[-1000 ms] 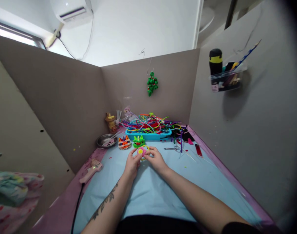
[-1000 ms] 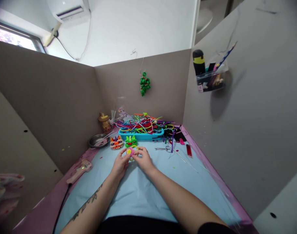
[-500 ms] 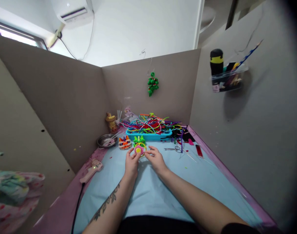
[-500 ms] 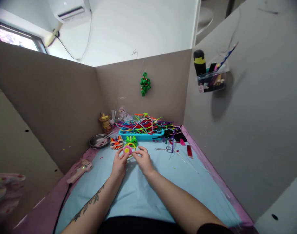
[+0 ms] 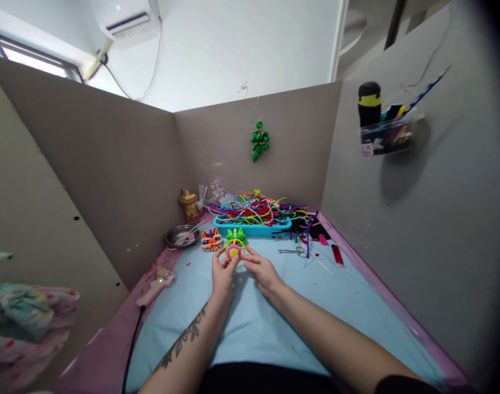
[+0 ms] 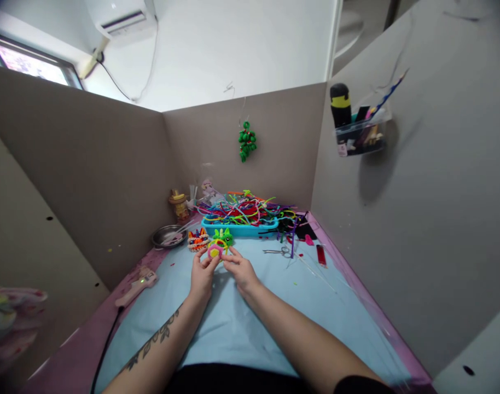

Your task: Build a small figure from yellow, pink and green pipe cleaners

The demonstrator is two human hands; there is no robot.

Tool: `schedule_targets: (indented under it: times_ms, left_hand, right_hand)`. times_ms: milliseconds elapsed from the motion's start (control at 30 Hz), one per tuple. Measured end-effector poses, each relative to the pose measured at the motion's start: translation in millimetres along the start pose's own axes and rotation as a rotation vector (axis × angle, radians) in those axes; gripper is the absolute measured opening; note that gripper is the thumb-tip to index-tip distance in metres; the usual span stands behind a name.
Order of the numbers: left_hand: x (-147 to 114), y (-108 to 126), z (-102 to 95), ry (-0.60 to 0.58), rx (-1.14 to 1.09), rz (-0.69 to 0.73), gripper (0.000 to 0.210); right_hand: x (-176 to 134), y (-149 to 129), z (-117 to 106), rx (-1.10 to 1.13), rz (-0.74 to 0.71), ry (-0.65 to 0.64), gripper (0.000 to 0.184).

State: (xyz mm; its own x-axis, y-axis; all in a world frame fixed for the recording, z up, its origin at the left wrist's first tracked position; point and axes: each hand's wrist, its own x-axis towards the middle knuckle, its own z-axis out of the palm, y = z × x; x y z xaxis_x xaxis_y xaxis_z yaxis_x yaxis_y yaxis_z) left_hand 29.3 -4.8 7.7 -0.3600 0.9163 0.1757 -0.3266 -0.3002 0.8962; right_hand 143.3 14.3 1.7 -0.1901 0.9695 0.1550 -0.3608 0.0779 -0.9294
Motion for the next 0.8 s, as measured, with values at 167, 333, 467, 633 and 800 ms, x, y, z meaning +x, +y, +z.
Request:
schedule_targets:
  times_ms: [167, 333, 467, 633, 800]
  left_hand:
    - [3, 1, -2.5, 0.033, 0.008, -0.069, 0.065]
    - [4, -1, -3.4, -0.005, -0.015, -0.191, 0.067]
    - [2, -1, -0.5, -0.069, -0.054, -0.232, 0.07]
    - [1, 0, -1.0, -0.089, -0.058, -0.263, 0.068]
    - [1, 0, -2.8, -0.115, -0.08, -0.299, 0.063]
  right_hand:
    - [-1, -7, 1, -0.097, -0.055, -0.041, 0.042]
    - [2, -10, -3, -0.279, -0.176, 0.108, 0.034]
    - [6, -3, -5, -0.337, -0.167, 0.16, 0.032]
    - [5, -3, -5, -0.38, -0.167, 0.135, 0.025]
    - [3, -8, -7, -0.461, -0.21, 0.075, 0.017]
